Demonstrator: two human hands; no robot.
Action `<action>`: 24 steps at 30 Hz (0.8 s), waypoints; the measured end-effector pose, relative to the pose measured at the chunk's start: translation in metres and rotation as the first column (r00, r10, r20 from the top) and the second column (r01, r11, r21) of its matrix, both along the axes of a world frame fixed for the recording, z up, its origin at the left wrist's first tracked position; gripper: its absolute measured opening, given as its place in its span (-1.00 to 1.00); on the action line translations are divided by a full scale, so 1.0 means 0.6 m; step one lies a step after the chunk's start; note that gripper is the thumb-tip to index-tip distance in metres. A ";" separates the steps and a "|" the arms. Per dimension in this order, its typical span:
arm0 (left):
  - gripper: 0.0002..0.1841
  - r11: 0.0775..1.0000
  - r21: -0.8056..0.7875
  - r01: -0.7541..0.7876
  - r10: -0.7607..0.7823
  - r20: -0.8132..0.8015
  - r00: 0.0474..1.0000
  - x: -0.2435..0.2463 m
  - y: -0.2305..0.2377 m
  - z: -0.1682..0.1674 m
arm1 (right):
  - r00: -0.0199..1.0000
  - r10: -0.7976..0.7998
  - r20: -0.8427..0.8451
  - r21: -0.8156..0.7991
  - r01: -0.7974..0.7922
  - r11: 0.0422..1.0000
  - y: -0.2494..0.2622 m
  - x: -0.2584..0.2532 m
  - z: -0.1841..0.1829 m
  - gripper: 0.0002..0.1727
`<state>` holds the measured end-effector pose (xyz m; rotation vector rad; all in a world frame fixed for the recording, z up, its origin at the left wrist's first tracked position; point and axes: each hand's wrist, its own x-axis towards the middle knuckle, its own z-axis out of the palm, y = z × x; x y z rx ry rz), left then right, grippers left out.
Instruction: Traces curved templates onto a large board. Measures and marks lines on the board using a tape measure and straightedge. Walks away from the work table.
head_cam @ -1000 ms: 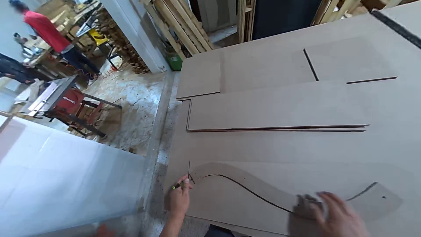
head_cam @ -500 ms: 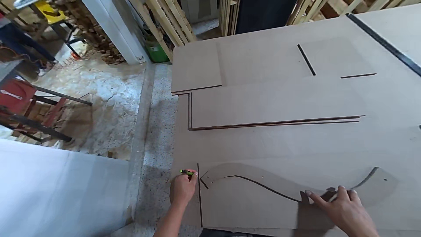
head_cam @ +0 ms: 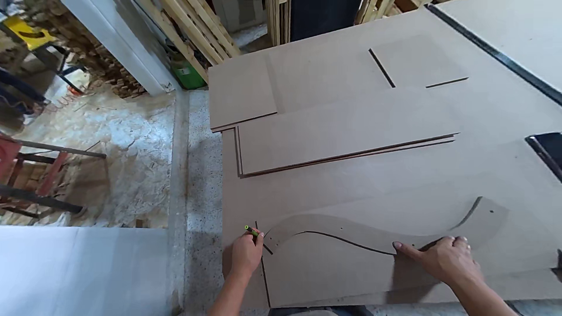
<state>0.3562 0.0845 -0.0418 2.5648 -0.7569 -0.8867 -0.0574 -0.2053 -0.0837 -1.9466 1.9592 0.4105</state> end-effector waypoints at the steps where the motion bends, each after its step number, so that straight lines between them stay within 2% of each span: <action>1: -0.62 1.000 0.015 0.020 -0.020 0.022 1.000 -0.003 -0.006 -0.001 | 1.000 -0.010 -0.008 0.021 0.010 1.000 -0.003 0.003 0.003 0.72; 8: -0.61 0.995 0.031 0.092 -0.094 0.059 0.994 -0.013 -0.075 -0.001 | 0.999 -0.046 0.016 -0.009 0.046 0.999 0.011 0.006 0.014 0.73; 15: -0.65 0.968 -0.070 0.242 -0.243 -0.008 0.970 -0.040 -0.210 -0.007 | 0.996 -0.066 0.068 -0.037 0.068 0.997 0.022 0.011 0.026 0.70; 19: -0.63 0.901 -0.089 0.424 -0.429 -0.048 0.902 -0.090 -0.294 -0.013 | 0.993 -0.083 0.088 -0.025 0.086 0.996 0.023 0.014 0.033 0.70; 24: -0.58 0.769 -0.061 0.636 -0.639 -0.095 0.763 -0.193 -0.385 -0.015 | 0.987 -0.123 0.107 -0.026 0.127 0.992 0.025 0.014 0.027 0.73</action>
